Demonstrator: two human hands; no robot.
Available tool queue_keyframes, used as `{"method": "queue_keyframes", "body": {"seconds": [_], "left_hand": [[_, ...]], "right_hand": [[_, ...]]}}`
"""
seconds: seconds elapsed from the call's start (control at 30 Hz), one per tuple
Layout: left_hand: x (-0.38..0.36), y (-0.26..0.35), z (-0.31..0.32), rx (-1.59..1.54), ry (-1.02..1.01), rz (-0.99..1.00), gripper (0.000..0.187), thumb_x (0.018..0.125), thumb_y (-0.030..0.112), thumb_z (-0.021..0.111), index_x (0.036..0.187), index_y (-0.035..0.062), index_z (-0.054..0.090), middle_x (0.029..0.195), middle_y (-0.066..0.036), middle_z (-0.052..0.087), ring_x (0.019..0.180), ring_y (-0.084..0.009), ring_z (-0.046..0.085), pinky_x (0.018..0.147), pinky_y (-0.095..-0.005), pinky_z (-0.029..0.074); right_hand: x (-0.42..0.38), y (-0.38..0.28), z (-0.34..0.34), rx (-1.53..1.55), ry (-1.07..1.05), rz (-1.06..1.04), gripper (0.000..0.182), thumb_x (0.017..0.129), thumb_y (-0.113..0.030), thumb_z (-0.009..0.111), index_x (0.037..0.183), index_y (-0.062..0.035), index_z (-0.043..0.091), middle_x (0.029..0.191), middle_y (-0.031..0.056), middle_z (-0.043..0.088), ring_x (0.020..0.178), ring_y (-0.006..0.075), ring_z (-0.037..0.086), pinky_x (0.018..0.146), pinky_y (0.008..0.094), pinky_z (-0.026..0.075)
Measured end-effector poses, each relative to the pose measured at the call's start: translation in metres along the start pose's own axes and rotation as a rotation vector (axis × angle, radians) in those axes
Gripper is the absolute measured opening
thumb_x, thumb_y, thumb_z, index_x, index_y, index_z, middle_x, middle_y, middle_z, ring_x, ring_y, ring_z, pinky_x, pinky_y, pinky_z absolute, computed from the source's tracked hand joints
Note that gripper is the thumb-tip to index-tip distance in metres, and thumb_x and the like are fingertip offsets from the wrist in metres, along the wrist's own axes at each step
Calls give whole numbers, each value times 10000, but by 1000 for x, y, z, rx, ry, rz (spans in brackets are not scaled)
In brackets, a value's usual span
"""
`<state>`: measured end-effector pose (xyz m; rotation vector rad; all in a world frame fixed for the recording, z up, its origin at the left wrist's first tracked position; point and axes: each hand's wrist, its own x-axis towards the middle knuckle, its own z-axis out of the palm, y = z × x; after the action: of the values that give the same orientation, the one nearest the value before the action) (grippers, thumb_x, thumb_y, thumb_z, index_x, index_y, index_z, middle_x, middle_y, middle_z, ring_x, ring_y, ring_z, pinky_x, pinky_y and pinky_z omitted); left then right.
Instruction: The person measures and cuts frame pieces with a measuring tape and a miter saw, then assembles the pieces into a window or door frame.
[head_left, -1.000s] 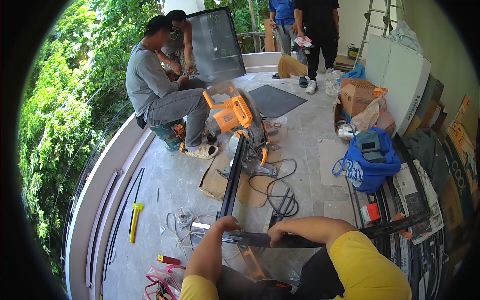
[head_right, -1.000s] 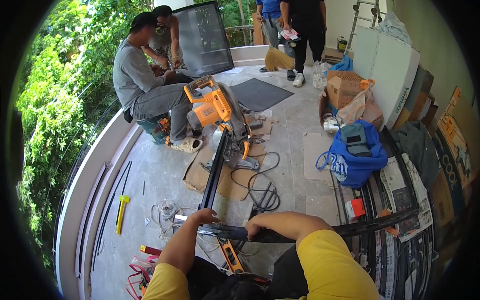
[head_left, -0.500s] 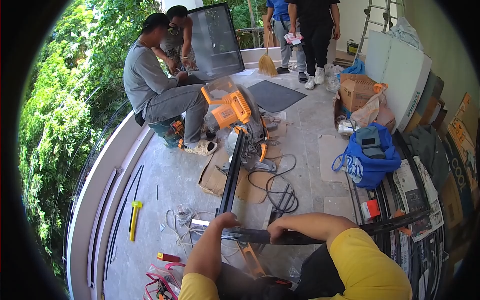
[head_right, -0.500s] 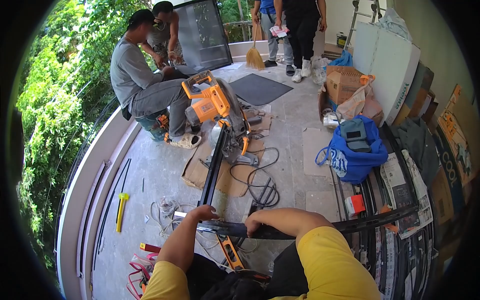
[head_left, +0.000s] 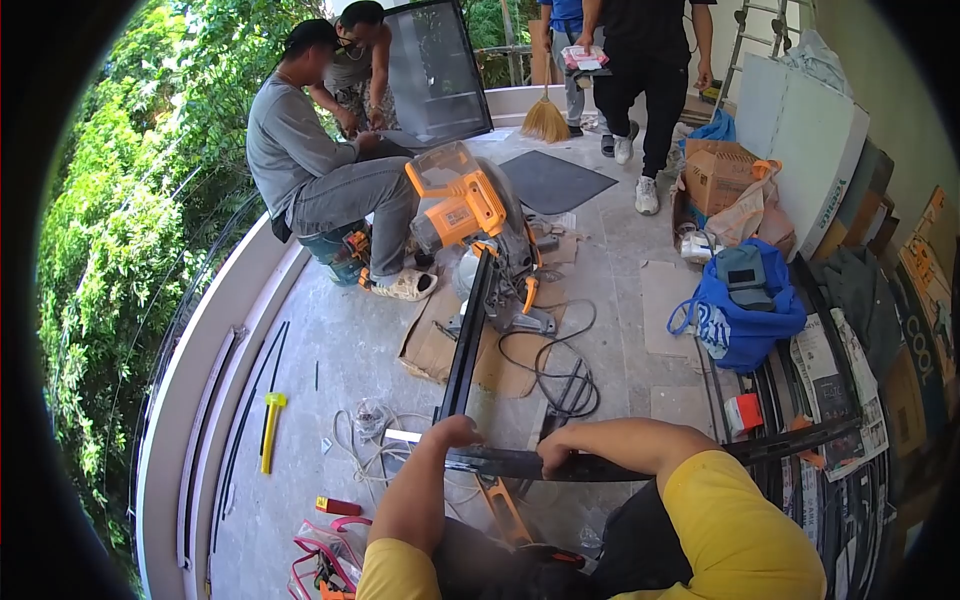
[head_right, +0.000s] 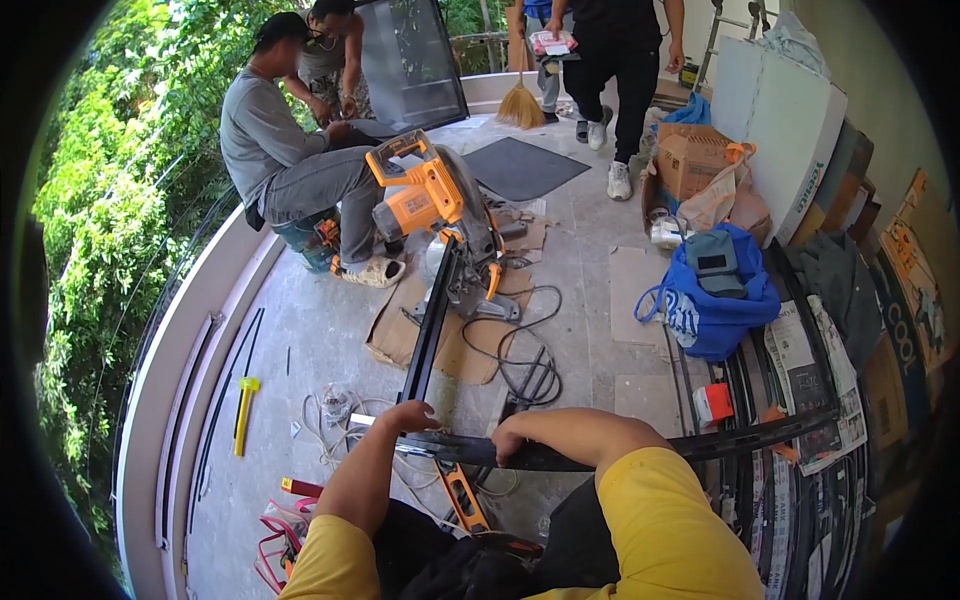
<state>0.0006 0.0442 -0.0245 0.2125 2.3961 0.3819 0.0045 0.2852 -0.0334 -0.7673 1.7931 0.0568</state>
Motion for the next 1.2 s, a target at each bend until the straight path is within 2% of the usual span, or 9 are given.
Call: {"method": "queue_keyframes", "body": {"seconds": [0.57,0.67,0.77,0.83,0.97,1.03,1.2], "left_hand": [[6,-7,6,39,27,9,624,772,455,646,1190,-2,568,1162,-218,586,1069,-332,571,899,-366,458],[7,-8,7,24,20,-8,596,753,439,629,1173,18,588,1203,-190,570,1127,-323,535,960,-365,413],[4,-5,5,32,8,-19,589,761,445,620,1168,20,593,1202,-189,571,1128,-324,535,959,-366,413],[1,-3,4,20,29,9,604,780,436,643,1184,-7,570,1145,-222,594,1039,-331,588,889,-369,462],[3,-7,6,45,50,33,608,772,434,652,1181,-9,571,1133,-223,600,1022,-328,597,870,-369,473],[3,-7,5,11,20,-13,589,747,434,628,1158,14,597,1180,-192,583,1106,-323,550,949,-365,422],[0,-7,4,-14,38,3,583,736,418,639,1152,12,599,1170,-194,588,1098,-324,555,943,-364,427]], "right_hand": [[7,4,2,6,-10,-13,563,787,-379,650,1165,28,563,1041,141,636,893,280,641,727,391,533],[3,1,1,5,-21,-14,561,787,-374,651,1167,29,560,1041,140,635,891,280,641,727,398,532],[1,1,0,5,-23,-12,556,789,-371,650,1173,21,559,1046,142,631,901,280,638,732,404,530],[1,0,0,5,-17,-17,556,790,-371,649,1178,16,558,1053,144,628,911,279,635,737,405,528],[5,2,1,1,-18,4,568,792,-380,645,1197,6,548,1094,154,612,954,284,621,754,408,525],[2,0,0,-2,-19,7,572,793,-381,644,1203,5,544,1108,156,607,968,286,617,760,407,524],[-5,-3,-2,-15,-27,0,592,794,-387,644,1207,22,535,1121,163,604,975,295,617,771,409,527]]}}
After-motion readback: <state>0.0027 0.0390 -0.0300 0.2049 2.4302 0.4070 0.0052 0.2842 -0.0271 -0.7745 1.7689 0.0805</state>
